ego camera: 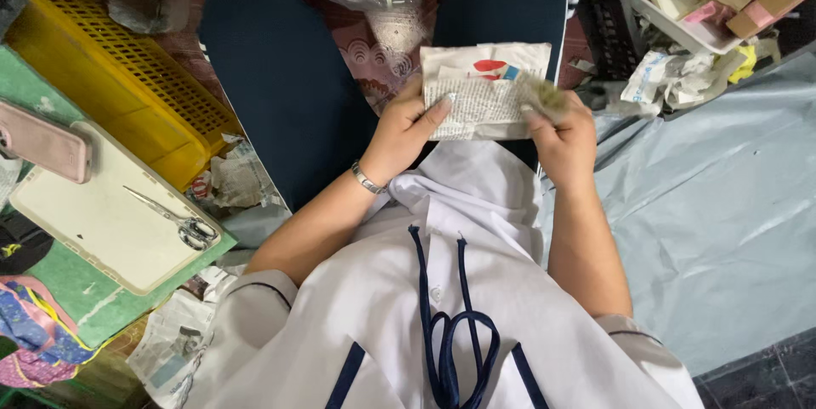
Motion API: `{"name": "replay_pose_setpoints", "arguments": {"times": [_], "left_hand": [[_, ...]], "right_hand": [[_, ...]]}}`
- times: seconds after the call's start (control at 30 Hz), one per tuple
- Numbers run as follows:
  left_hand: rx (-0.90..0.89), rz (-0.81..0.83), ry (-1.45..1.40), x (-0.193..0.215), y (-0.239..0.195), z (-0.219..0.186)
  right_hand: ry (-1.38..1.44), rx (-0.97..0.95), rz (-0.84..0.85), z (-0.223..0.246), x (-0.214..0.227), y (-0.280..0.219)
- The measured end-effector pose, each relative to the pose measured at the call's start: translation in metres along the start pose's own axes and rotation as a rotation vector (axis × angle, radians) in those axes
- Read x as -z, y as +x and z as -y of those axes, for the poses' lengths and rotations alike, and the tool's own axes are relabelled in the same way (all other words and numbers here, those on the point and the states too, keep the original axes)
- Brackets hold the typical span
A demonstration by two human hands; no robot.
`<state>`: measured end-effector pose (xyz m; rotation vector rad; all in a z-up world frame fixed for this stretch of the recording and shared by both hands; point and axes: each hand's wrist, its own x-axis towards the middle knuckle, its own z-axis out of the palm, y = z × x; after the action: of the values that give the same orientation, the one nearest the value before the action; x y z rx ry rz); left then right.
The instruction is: The person wraps small items, including a cup and a glass, using newspaper and plastic wrap. They fold the newspaper around each item, smooth the edges, and place the wrapped items on a table.
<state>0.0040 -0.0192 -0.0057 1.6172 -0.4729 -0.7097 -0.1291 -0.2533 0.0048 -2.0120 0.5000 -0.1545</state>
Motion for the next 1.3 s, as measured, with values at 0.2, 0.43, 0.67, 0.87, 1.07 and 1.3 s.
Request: {"name": "replay_pose_setpoints", "arguments": {"times": [0.2, 0.43, 0.67, 0.87, 1.07, 1.3], "left_hand": [[0.144, -0.134, 0.028, -0.008, 0.005, 0.022], [0.261, -0.049, -0.333, -0.011, 0.02, 0.033], [0.078, 0.116, -0.443, 0.007, 0.02, 0.007], [0.097, -0.139, -0.571, 0.038, 0.062, -0.014], [-0.054, -0.233, -0.509, 0.093, 0.146, -0.055], [-0.103, -0.097, -0.154, 0.205, 0.241, -0.068]], "right_hand": [[0.179, -0.466, -0.203, -0.005, -0.018, 0.004], [0.05, -0.217, -0.36, -0.003, -0.025, 0.008], [0.457, -0.093, -0.247, -0.003, -0.011, 0.027], [0.466, 0.184, -0.277, 0.058, -0.023, 0.1], [0.831, -0.079, -0.003, 0.103, -0.07, 0.21], [0.397, 0.133, 0.137, 0.1, -0.072, 0.341]]}}
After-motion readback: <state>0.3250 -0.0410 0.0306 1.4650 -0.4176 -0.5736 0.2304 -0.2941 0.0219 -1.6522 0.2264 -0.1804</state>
